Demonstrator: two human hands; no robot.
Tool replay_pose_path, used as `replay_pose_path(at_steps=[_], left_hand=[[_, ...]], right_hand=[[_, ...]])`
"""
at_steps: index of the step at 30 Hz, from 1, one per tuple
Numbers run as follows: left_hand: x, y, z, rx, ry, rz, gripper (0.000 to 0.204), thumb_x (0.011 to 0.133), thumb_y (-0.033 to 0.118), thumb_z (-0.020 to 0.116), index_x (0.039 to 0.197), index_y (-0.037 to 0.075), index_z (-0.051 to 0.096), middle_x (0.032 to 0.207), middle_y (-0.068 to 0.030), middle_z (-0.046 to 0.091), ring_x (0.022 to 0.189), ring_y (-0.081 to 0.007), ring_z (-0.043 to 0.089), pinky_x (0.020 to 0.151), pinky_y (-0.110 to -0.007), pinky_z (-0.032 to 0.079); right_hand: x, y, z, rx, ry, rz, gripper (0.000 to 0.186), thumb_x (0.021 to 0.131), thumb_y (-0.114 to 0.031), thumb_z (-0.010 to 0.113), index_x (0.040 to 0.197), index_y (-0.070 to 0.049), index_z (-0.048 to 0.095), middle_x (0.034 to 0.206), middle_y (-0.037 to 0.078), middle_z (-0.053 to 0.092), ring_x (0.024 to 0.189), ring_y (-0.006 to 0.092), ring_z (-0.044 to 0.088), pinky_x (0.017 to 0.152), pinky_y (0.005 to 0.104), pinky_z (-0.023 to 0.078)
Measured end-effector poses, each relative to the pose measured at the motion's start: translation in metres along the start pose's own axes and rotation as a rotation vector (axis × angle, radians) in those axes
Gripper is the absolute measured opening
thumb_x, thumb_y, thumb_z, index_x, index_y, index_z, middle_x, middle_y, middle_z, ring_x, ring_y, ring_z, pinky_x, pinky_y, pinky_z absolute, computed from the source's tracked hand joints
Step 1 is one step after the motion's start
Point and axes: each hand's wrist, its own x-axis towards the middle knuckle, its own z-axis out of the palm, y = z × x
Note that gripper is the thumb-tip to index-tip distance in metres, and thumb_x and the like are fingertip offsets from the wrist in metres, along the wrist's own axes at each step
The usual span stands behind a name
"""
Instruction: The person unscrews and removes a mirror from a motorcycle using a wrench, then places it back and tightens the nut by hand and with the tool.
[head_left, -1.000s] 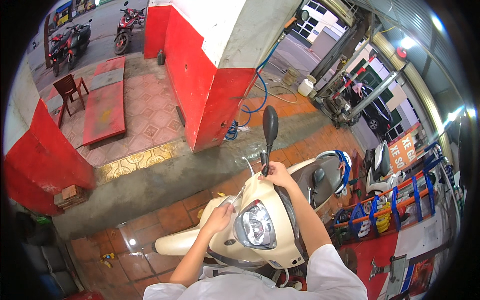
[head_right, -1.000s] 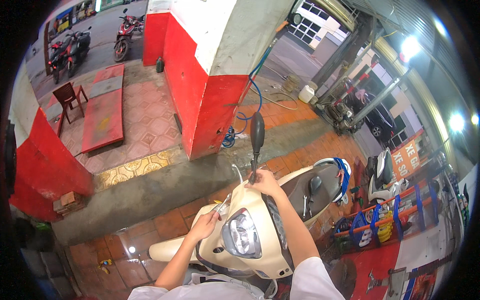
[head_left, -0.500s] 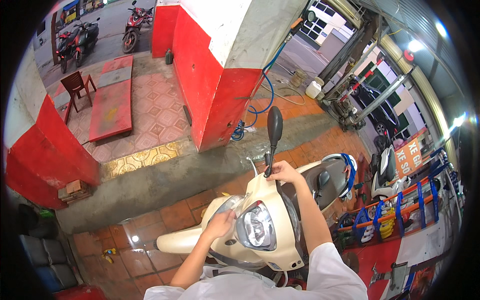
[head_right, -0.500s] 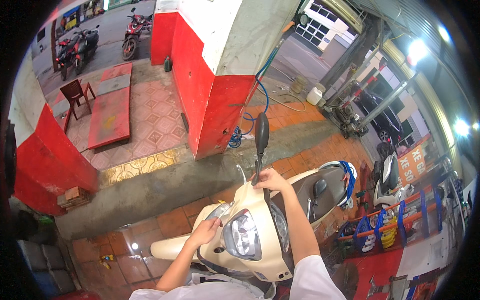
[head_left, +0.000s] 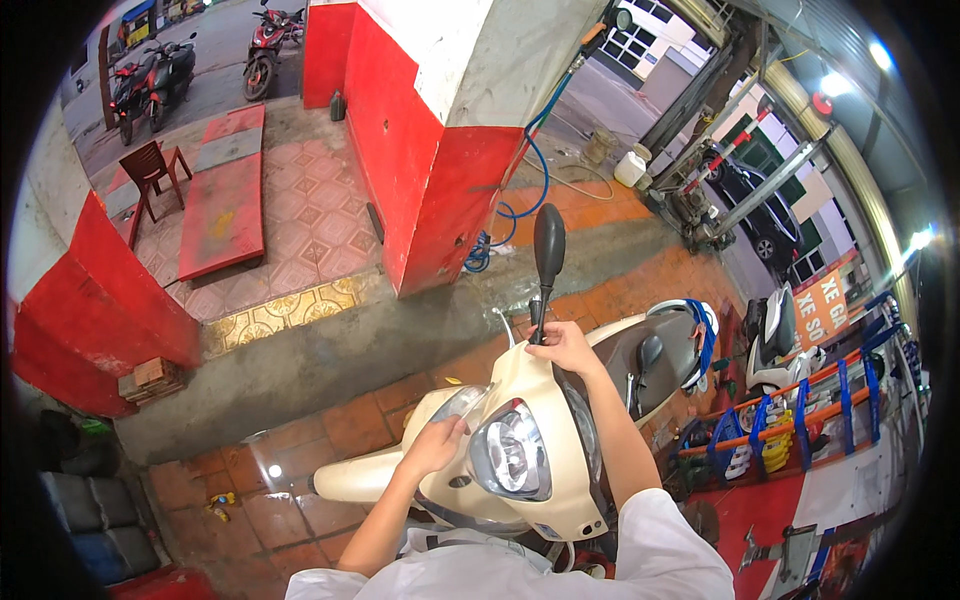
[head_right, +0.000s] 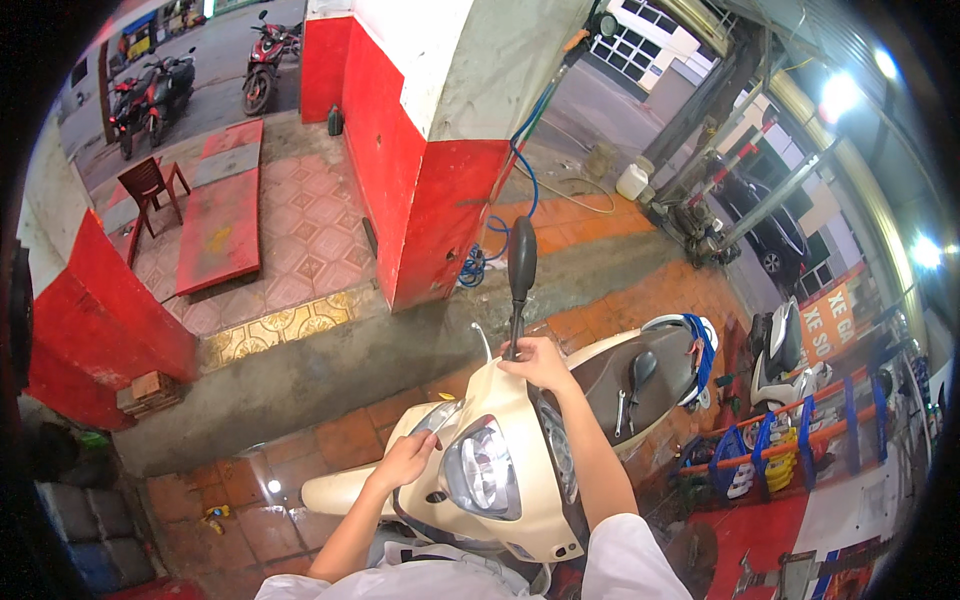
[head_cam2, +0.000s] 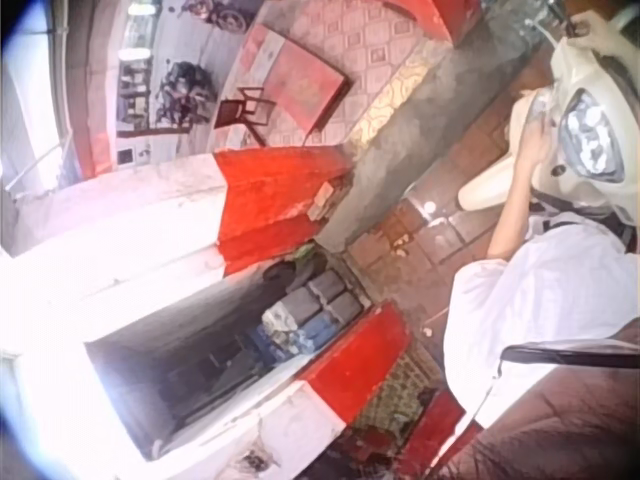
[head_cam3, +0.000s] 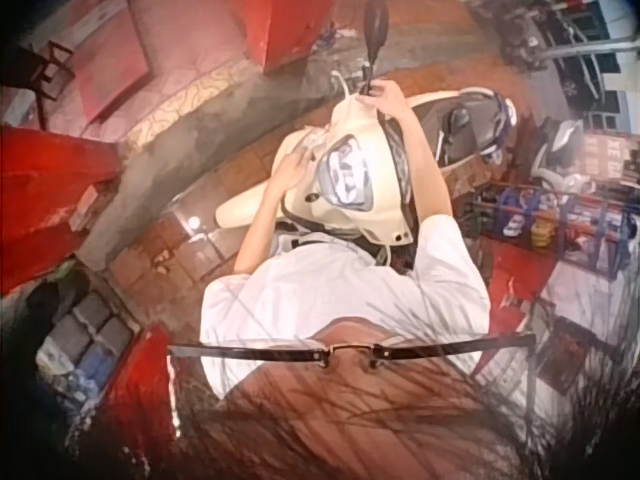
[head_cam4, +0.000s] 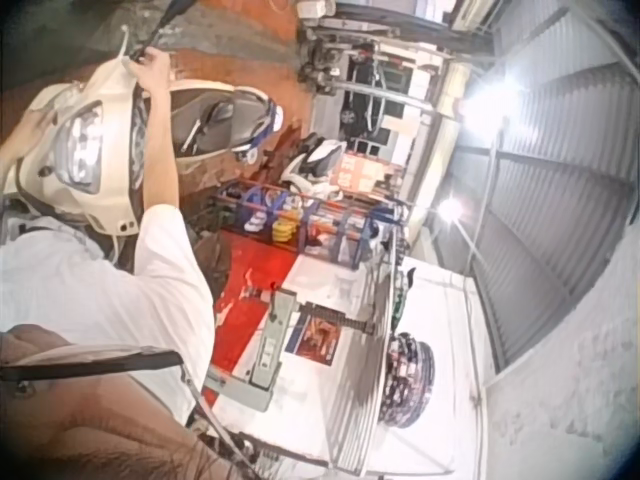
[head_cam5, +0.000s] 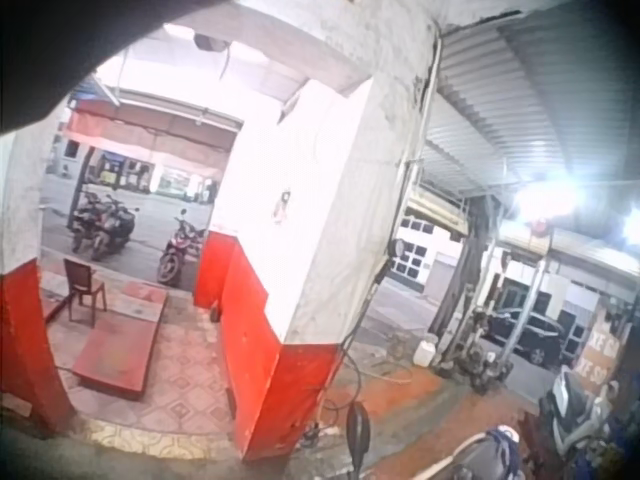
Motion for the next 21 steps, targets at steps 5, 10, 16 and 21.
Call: replay_pose_path(at_steps=[5,10,16,21], left_hand=[[-0.004,-0.003,0.006,-0.012,-0.030,-0.026,0.037,0.102,0.029,0.041,0.097,0.002,0.066,0.087,-0.0242,0.065,0.087,-0.0430,0.063,0.082,-0.048,0.048],[-0.009,0.004,0.005,-0.006,-0.054,-0.057,0.036,0.102,0.028,0.041,0.097,0.002,0.066,0.093,-0.0271,0.066,0.093,-0.0460,0.062,0.086,-0.050,0.047],[-0.006,0.007,0.003,-0.036,-0.032,-0.069,0.036,0.102,0.027,0.041,0.097,0.001,0.066,0.089,-0.0265,0.066,0.089,-0.0454,0.063,0.082,-0.049,0.048],[0.007,0.022,-0.003,0.000,-0.051,-0.037,0.035,0.102,0.026,0.041,0.095,0.002,0.066,0.085,-0.0250,0.066,0.086,-0.0440,0.063,0.081,-0.048,0.048]], right_hand=[[0.007,-0.004,-0.024,0.180,-0.186,-0.017,0.042,0.077,0.004,0.077,0.117,0.006,0.065,0.108,0.009,0.070,0.100,0.0160,0.066,0.094,0.0296,0.051],[0.010,-0.008,-0.022,0.011,-0.122,0.055,0.045,0.073,0.001,0.080,0.116,0.007,0.066,0.107,0.011,0.071,0.097,0.0162,0.067,0.091,0.0282,0.051],[-0.009,-0.004,0.024,-0.012,0.259,0.033,0.049,0.076,-0.004,0.079,0.118,0.012,0.060,0.103,0.013,0.071,0.094,0.0158,0.067,0.083,0.0292,0.054],[-0.007,0.024,-0.006,-0.018,0.103,-0.089,0.059,0.081,-0.003,0.076,0.130,0.014,0.049,0.121,0.018,0.064,0.107,0.0192,0.064,0.093,0.0319,0.052]])
